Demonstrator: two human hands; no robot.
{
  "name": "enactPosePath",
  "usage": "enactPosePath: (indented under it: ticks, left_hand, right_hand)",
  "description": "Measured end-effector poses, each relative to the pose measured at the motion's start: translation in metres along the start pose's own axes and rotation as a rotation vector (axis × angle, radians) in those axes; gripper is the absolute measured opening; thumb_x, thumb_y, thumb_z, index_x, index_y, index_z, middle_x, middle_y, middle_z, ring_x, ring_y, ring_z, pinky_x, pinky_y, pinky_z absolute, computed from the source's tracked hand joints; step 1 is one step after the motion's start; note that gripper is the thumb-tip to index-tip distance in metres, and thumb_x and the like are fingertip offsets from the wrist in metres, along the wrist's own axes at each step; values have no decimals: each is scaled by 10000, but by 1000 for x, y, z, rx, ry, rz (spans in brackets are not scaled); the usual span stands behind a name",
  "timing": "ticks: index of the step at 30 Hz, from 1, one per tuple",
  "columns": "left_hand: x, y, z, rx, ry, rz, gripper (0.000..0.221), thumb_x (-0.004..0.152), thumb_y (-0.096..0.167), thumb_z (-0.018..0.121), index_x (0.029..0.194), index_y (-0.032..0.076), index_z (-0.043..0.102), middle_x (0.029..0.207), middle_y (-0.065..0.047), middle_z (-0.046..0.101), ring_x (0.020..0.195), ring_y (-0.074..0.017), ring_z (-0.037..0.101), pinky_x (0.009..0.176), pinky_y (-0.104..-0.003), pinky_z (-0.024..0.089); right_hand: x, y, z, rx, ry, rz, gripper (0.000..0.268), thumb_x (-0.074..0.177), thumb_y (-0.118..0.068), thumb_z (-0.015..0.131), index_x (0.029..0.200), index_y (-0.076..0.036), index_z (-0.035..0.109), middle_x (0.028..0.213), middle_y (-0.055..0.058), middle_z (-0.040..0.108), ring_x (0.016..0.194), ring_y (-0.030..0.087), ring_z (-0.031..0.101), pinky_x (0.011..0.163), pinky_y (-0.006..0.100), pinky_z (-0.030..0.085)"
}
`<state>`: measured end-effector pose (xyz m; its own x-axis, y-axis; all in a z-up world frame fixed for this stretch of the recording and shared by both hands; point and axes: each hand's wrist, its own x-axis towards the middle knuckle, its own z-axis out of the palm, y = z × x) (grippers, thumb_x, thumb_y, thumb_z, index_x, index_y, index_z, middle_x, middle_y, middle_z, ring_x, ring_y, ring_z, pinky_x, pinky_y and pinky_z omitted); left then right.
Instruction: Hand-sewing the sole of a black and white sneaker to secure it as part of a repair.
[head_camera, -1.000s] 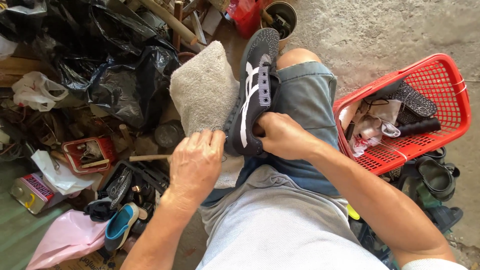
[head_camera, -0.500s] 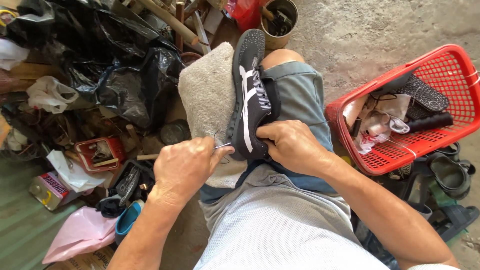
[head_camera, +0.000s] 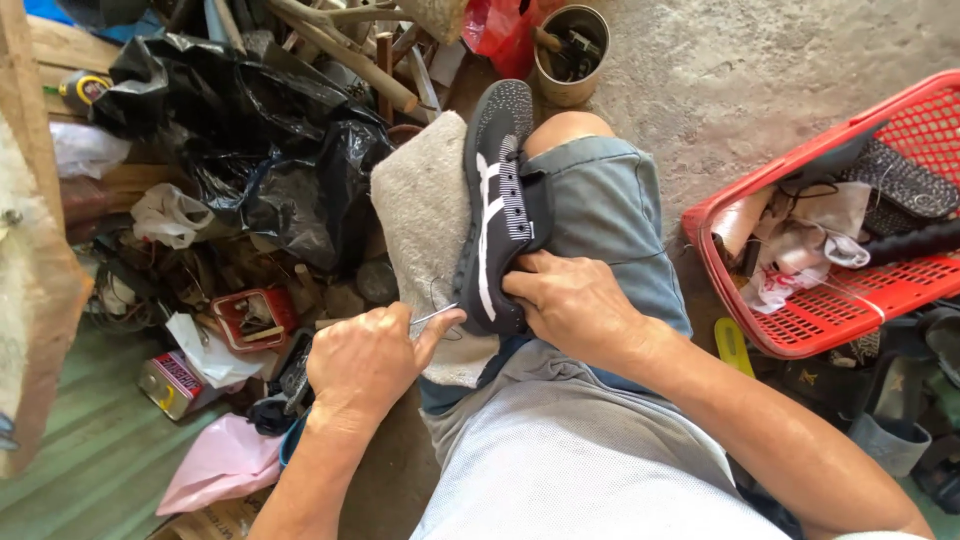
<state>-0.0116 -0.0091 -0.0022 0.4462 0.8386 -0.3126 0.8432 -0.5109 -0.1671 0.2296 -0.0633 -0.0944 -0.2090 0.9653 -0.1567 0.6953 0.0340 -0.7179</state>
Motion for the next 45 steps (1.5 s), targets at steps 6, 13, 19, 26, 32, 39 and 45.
enactPosePath:
  ticks: [6,13,19,26,32,39,45]
  left_hand:
    - [6,2,-5,38,-46,-2,733,935,815,430,688,164,658,594,-71,670,588,-308,734,566,-459,572]
    - [16,8,1,61,180,171,556,945,700,527,740,187,585,623,-40,602,589,-263,697,571,-419,562]
    - [8,11,-23,130,86,33,663,907,791,537,667,178,618,544,-67,623,516,-285,695,508,-424,539]
    - [-36,-45,-4,259,9,-202,835,785,999,519,569,193,561,527,-67,614,499,-328,638,441,-432,412]
    - [-8,0,16,-204,180,19,725,834,838,622,606,183,413,523,14,496,493,-209,573,425,-415,342]
    - [14,0,19,-1315,-318,-192,393,868,304,822,657,140,533,638,69,447,624,-67,388,583,-268,342]
    - [0,10,8,-1136,74,90,166,941,142,751,1081,88,679,782,-13,627,591,-80,520,501,-212,475]
  right_hand:
    - [4,-2,-4,46,15,-2,122,910,-230,633,965,-306,711,906,-29,668,883,257,722,685,380,587]
    - [7,2,0,95,-31,21,96,939,-224,609,918,-248,699,862,-9,671,851,286,728,666,393,577]
    - [8,0,9,115,44,-14,82,949,-215,617,941,-232,696,851,3,653,868,277,715,662,385,568]
    - [8,2,-3,87,-5,-45,48,919,-177,593,911,-131,603,866,56,646,806,346,633,543,545,468]
    - [-2,16,-20,-77,24,7,98,922,-202,609,903,-113,573,900,106,676,758,368,667,582,526,485]
    - [-31,36,-83,-315,329,125,190,1068,-263,740,968,-121,662,927,61,625,749,245,621,558,399,495]
    - [-55,28,-90,-200,373,89,276,995,-192,786,1233,-66,724,1232,125,689,1130,340,593,1004,437,477]
